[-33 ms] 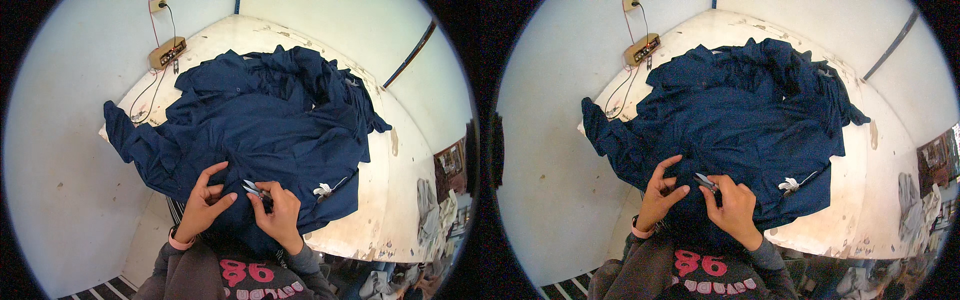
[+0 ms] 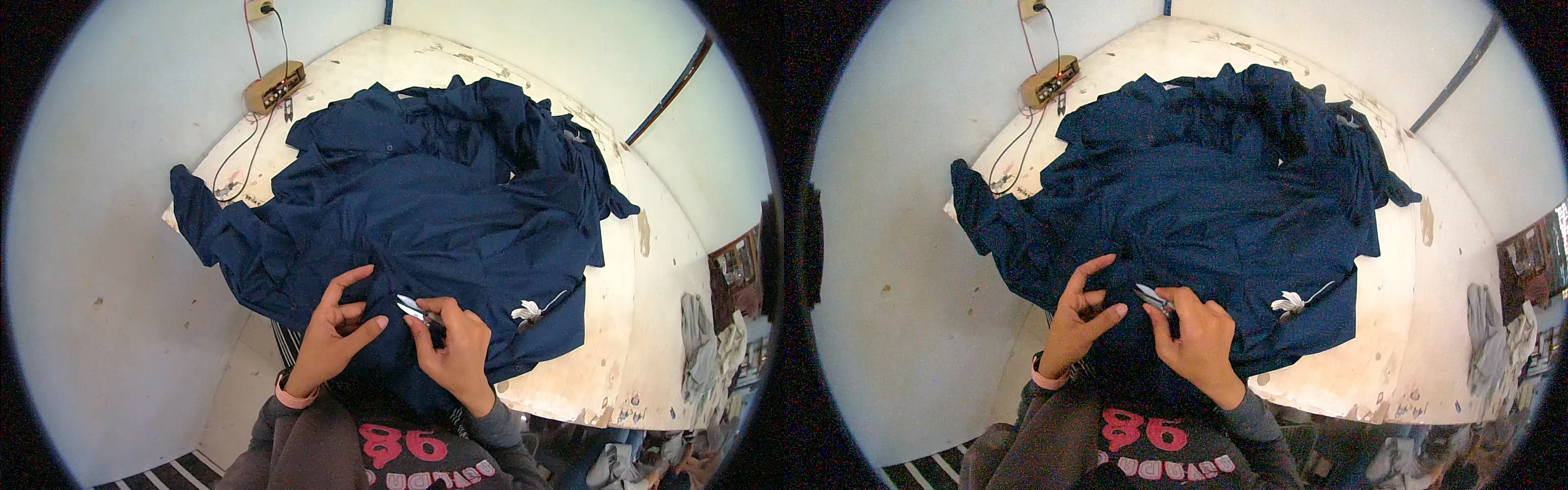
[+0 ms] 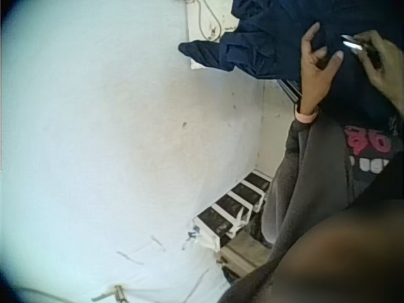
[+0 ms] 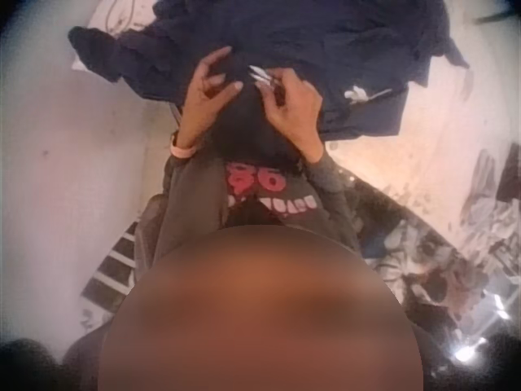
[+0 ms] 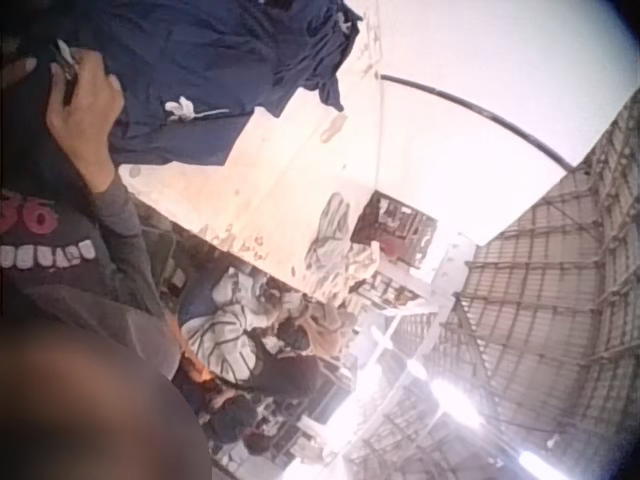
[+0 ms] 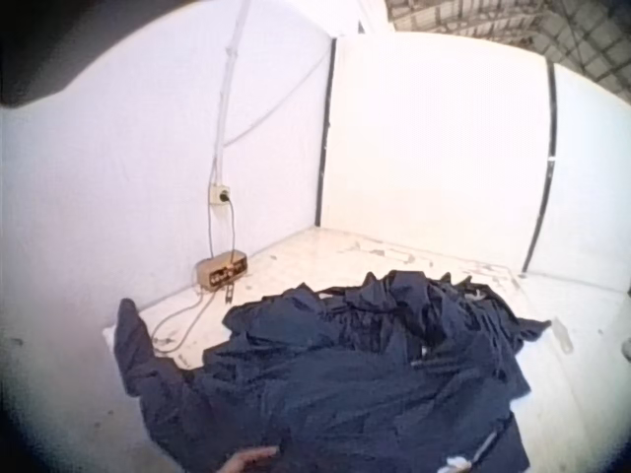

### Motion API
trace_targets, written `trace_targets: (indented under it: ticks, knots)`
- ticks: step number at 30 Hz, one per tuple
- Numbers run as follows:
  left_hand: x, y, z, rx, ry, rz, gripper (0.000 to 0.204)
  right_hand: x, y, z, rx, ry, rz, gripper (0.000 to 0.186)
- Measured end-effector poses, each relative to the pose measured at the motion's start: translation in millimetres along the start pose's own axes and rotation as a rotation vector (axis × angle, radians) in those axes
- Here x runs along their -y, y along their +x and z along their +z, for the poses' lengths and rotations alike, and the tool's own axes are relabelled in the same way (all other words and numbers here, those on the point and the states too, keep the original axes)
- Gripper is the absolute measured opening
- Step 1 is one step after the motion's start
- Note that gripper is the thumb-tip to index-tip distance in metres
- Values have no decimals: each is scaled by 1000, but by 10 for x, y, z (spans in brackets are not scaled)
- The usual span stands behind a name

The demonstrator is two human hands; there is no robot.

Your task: The person uses a small blade to cut a dark blue garment laid on a white table. They repeatedly lift, fold, and reposition sections of the fabric while making small cuts along seams and edges. The garment remains on the table throughout the clip.

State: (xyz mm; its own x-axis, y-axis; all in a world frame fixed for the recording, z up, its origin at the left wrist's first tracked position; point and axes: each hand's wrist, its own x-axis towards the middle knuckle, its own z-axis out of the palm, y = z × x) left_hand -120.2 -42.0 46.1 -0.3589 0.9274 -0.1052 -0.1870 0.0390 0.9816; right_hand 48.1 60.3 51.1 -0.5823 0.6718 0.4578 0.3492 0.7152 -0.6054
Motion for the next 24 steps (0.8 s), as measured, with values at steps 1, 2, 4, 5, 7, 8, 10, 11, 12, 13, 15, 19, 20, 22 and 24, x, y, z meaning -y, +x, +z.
trace_targets:
  ticks: [1,2,4,5,7,8,10,11,12,13,15,19,20,22,24]
  knots:
    - [-17,-1,17,-1,-6,7,70,-11,-1,-1,-9,7,-18,24]
    - [-32,-5,34,-3,-13,13,70,-31,-2,1,-18,15,-35,24]
    - [-51,-8,25,17,22,28,70,-59,-19,15,-70,78,-19,24]
    - [-63,-17,-15,35,61,34,69,-66,-28,26,-109,135,13,24]
    - [-97,-9,-27,37,59,42,69,-62,-3,40,-140,308,113,25]
    - [-134,4,3,26,17,44,69,-45,35,27,-135,420,182,26]
    - [-119,-1,11,20,30,54,69,-39,65,25,-108,559,293,29]
    - [-62,3,-27,20,87,71,69,-113,72,61,-68,517,231,28]
    - [-48,4,-34,21,143,84,69,-206,75,111,-27,473,174,27]
    - [-61,32,-16,-89,498,303,65,-261,68,137,14,429,116,26]
    - [-138,93,32,-219,1019,638,58,-239,45,160,37,444,102,20]
    - [-198,59,34,-84,1017,558,46,-131,61,140,25,454,80,16]
    - [-121,39,-25,-19,883,346,44,-112,64,135,0,470,92,15]
    - [-13,32,-83,34,524,31,41,-64,108,125,-86,472,114,9]
    - [50,57,-95,27,79,-177,38,-84,116,145,-173,465,123,7]
